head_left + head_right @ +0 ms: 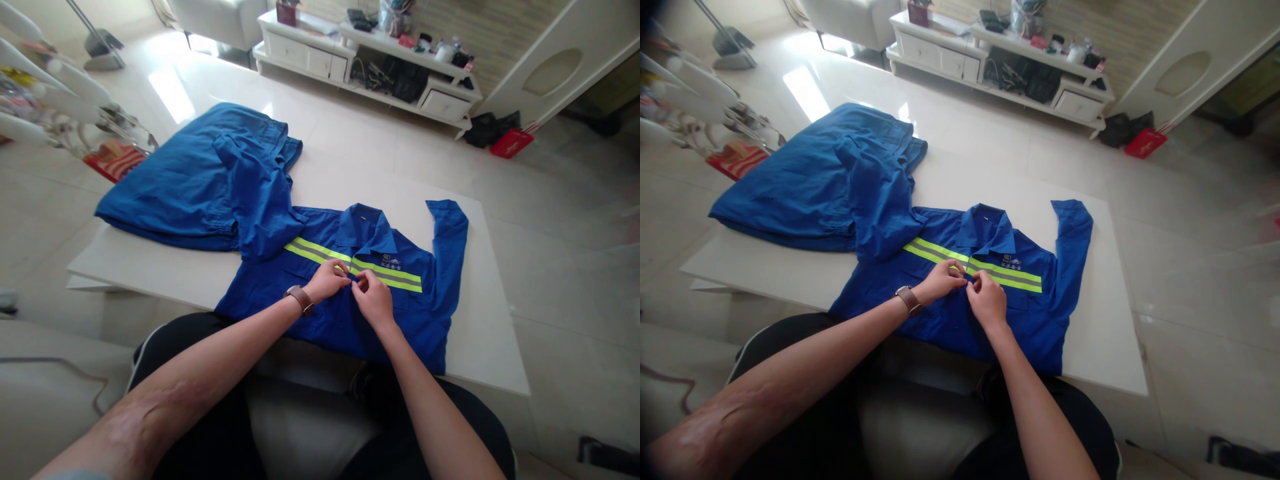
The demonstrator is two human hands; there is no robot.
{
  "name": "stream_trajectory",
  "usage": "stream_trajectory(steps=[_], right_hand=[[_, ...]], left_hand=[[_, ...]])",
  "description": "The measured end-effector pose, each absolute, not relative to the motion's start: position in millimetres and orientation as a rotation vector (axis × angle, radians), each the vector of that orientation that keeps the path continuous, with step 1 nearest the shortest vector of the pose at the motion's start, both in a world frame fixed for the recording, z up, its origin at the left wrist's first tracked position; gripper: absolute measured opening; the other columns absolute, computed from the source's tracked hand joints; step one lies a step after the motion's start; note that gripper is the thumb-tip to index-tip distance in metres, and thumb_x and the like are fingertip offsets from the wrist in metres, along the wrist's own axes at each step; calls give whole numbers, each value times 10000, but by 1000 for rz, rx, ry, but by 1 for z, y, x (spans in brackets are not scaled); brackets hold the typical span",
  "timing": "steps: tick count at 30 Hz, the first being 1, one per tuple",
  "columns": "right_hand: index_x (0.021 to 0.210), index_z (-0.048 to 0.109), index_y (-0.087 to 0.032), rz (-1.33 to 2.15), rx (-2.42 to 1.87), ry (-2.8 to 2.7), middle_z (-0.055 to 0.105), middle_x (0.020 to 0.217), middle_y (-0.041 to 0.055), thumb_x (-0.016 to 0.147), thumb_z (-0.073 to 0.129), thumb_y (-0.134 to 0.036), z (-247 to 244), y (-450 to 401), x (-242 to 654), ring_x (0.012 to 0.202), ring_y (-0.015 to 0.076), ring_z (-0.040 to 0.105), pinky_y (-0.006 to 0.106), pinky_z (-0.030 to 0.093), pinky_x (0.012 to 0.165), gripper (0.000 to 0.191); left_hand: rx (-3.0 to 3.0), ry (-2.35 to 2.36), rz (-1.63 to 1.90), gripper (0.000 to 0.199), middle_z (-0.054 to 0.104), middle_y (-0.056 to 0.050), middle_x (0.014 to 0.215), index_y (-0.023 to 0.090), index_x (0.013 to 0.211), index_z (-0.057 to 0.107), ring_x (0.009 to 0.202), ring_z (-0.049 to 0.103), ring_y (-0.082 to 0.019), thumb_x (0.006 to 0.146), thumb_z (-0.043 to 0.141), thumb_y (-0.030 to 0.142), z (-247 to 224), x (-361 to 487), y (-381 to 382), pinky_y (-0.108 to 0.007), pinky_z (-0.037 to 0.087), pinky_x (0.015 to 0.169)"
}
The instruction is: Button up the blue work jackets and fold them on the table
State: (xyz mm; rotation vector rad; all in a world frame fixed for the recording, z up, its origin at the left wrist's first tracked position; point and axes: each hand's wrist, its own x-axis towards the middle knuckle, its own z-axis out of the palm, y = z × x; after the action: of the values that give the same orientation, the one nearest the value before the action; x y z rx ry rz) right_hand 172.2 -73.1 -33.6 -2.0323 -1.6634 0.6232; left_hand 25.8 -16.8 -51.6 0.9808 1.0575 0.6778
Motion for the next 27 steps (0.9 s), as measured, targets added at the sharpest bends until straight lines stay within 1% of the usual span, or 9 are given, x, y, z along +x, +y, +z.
stream_trajectory(steps=[2,5,10,13,17,20,25,27], right_hand=[[922,652,-253,617,-2043,-1646,712,737,-4,846,614,-339,-32,-74,173,707,200,667,280,415,654,121],[878,649,-251,617,-2038,-1650,717,734,2,852,617,-341,-32,-74,174,709,201,669,279,417,659,100],[800,656,-242,622,-1980,-1721,726,737,12,866,590,-309,-35,-74,176,706,198,677,281,436,676,115],[804,667,-236,623,-1940,-1728,724,731,13,867,586,-304,-37,-74,177,708,198,679,280,450,683,123],[807,675,-234,633,-1921,-1709,722,725,15,857,595,-307,-38,-73,178,701,199,676,282,457,682,118],[805,674,-236,621,-1930,-1714,719,720,13,855,593,-299,-38,-73,179,692,197,672,283,451,677,115],[815,681,-238,615,-1940,-1732,715,712,17,862,575,-285,-37,-73,179,689,201,671,287,448,679,125],[825,686,-236,611,-1946,-1734,716,713,19,855,574,-274,-37,-72,179,693,203,672,290,451,684,122]], left_hand=[[971,1057,682,283,634,52,581,167,840,566,528,572,-86,680,736,6,-51,27,-17,-193,395,556],[964,1050,674,274,628,58,571,173,843,558,528,567,-88,688,715,10,-51,28,-17,-194,387,555],[967,1090,678,226,587,68,530,179,827,549,524,557,-93,728,728,81,-52,28,-16,-197,378,546],[960,1074,684,255,600,67,541,178,841,549,522,554,-88,709,742,74,-52,26,-17,-192,373,540],[973,1060,665,271,611,71,567,163,866,583,491,509,-65,681,733,35,-50,24,-18,-186,346,517],[968,1073,645,273,613,70,577,162,875,599,502,518,-68,678,735,30,-51,25,-17,-189,361,525],[949,1144,634,219,615,49,559,174,852,586,532,568,-96,740,770,133,-56,29,-14,-201,399,547],[942,1141,647,224,613,49,557,175,848,579,530,568,-95,744,774,141,-58,29,-15,-201,404,547]])
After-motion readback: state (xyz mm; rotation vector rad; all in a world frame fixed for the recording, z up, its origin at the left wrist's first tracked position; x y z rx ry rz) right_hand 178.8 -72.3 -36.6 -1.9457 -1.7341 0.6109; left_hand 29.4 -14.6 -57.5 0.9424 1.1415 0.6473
